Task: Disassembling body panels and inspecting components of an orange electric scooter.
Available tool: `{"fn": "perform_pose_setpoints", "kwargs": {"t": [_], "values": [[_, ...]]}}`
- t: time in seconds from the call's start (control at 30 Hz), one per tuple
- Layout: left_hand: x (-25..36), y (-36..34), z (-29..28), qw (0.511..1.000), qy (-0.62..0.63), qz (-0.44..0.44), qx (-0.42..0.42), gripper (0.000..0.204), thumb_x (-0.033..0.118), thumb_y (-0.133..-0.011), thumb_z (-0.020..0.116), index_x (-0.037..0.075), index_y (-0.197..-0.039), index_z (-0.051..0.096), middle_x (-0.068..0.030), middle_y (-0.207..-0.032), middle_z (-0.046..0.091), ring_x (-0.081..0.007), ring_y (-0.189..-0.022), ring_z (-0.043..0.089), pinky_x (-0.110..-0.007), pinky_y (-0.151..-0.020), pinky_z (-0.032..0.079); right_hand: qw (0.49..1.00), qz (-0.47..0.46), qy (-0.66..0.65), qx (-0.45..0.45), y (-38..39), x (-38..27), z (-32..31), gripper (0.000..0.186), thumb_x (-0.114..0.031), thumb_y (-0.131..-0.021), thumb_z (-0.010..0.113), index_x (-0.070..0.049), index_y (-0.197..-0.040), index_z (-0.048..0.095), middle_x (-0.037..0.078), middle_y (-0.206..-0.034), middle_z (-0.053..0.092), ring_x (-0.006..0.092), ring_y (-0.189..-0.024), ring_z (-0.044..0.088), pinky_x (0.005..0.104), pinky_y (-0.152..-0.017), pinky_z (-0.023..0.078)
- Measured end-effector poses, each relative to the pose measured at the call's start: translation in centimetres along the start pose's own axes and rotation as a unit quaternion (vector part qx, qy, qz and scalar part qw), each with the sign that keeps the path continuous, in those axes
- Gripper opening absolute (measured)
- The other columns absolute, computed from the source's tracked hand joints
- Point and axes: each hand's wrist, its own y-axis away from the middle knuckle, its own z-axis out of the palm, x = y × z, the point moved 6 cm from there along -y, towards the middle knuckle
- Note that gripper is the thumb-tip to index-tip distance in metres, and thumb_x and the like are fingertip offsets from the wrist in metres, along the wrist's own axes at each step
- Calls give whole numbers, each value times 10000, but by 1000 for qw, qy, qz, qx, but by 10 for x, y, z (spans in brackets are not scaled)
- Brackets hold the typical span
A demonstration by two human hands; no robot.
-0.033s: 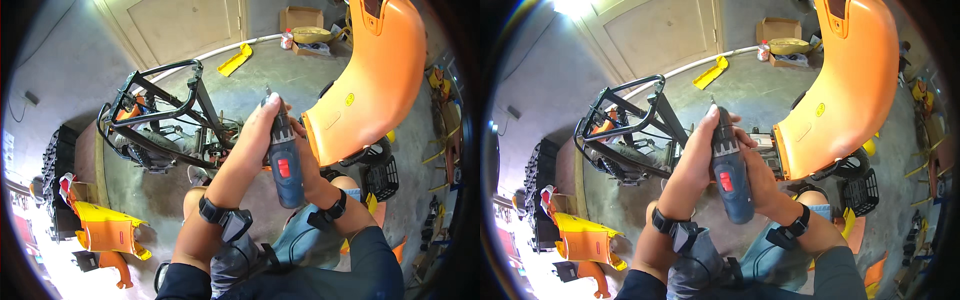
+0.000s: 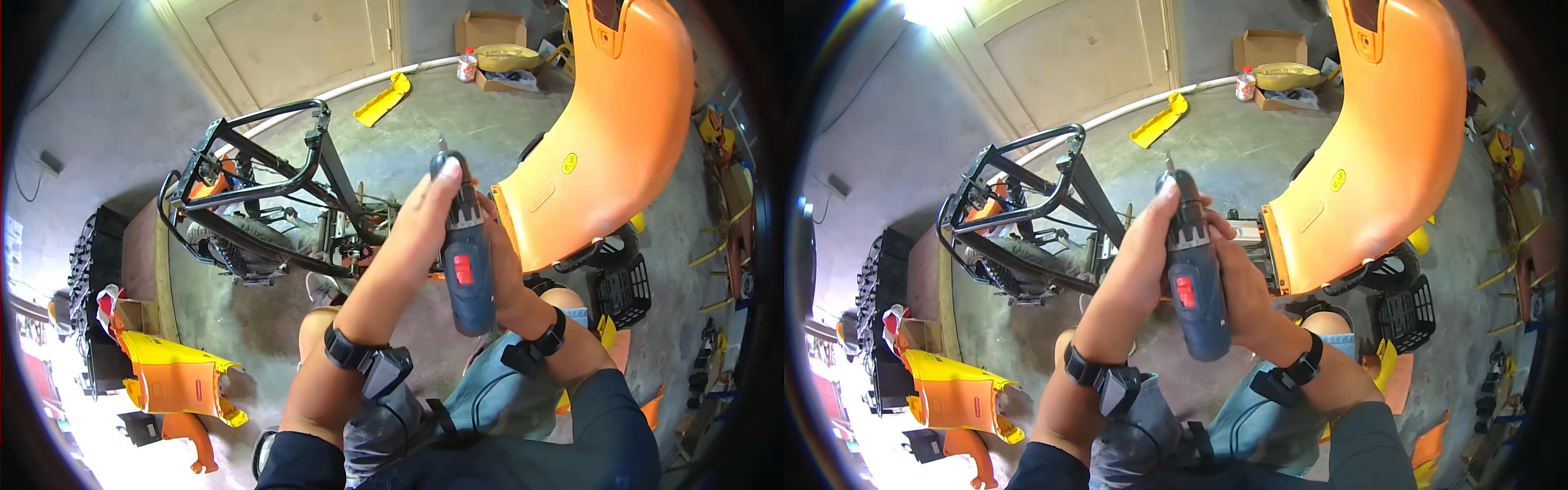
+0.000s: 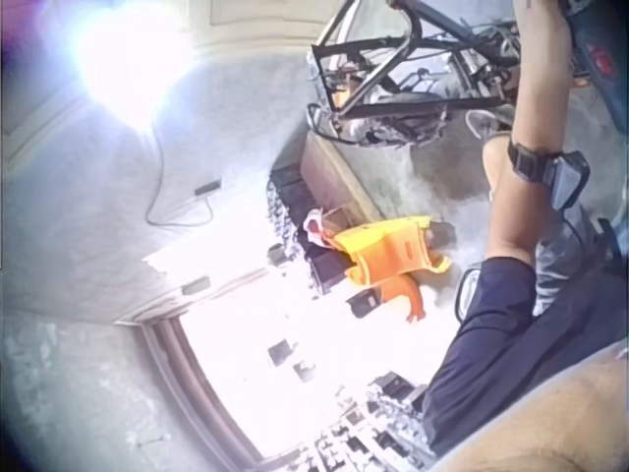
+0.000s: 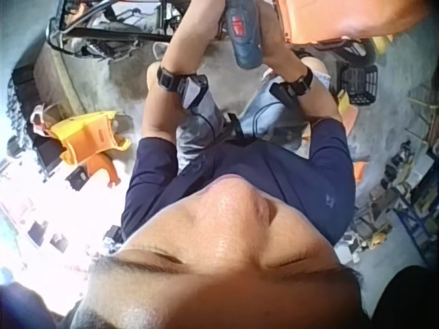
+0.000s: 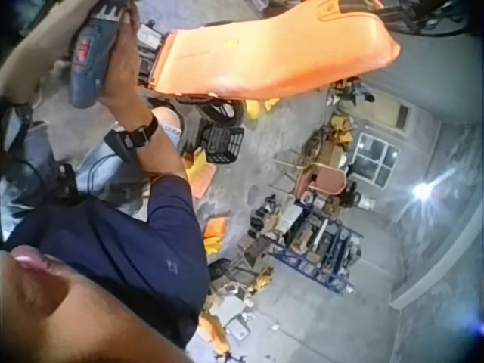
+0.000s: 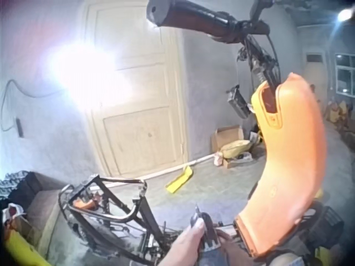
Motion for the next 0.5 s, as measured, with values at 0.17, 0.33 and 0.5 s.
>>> {"fn": "perform_pose_setpoints", "kwargs": {"t": [0.17, 0.33, 0.5], "values": [[-9, 12, 18, 990, -138, 42, -13, 448, 434, -1027, 411, 49, -1219, 535, -30, -1010, 560, -83, -917, 525, -238, -791, 455, 887, 131, -435, 80, -22, 13, -15, 339, -332, -1043, 418, -54, -1226, 483, 85, -1081, 587, 140, -948, 588, 281, -804, 500], [-22, 6, 21, 998, -36, 53, -5, 452, 394, -1010, 447, 34, -1276, 506, -40, -1063, 555, -99, -940, 540, -257, -837, 459, 846, 68, -523, 78, -27, 17, -19, 358, -273, -1035, 458, -43, -1307, 425, 83, -1101, 556, 153, -969, 568, 283, -824, 488], [-28, 3, 16, 998, 32, 43, 20, 418, 348, -989, 473, 32, -1260, 521, -44, -1053, 570, -102, -926, 558, -262, -832, 470, 989, 16, -67, 128, -29, 22, -28, 490, -181, -985, 548, -38, -1406, 343, 113, -1144, 538, 196, -974, 565, 317, -824, 488]]}}
